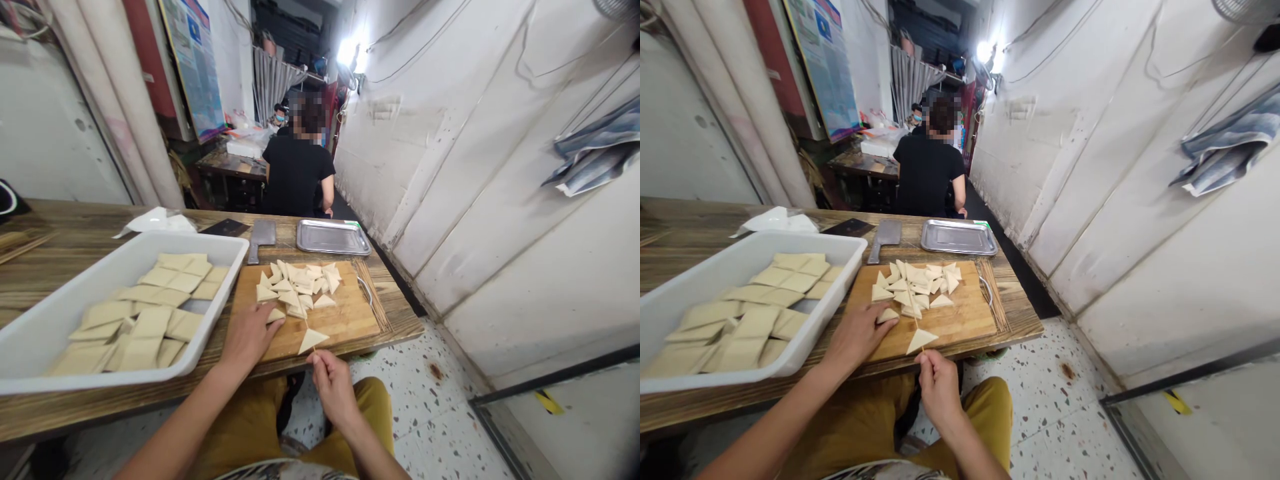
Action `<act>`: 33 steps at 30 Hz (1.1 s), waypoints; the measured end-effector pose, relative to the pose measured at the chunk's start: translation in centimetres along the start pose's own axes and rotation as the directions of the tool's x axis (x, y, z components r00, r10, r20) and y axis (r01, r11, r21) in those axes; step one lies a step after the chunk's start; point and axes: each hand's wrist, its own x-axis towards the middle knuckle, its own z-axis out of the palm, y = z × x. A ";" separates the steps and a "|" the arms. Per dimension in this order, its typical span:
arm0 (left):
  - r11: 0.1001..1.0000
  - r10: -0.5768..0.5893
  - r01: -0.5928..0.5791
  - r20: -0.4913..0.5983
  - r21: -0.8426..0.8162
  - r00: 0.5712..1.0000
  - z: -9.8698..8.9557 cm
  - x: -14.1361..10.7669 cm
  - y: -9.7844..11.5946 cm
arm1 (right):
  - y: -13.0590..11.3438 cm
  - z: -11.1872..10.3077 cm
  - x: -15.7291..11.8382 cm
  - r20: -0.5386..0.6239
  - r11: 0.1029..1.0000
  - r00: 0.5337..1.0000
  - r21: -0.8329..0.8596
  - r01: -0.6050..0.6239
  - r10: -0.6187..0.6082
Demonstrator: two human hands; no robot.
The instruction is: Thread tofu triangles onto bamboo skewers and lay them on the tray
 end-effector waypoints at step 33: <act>-0.233 -0.396 0.249 0.326 -0.940 0.859 -1.4 0.0 -0.1 | -1.1 0.2 -1.8 0.174 0.995 0.982 0.056 -0.080 0.069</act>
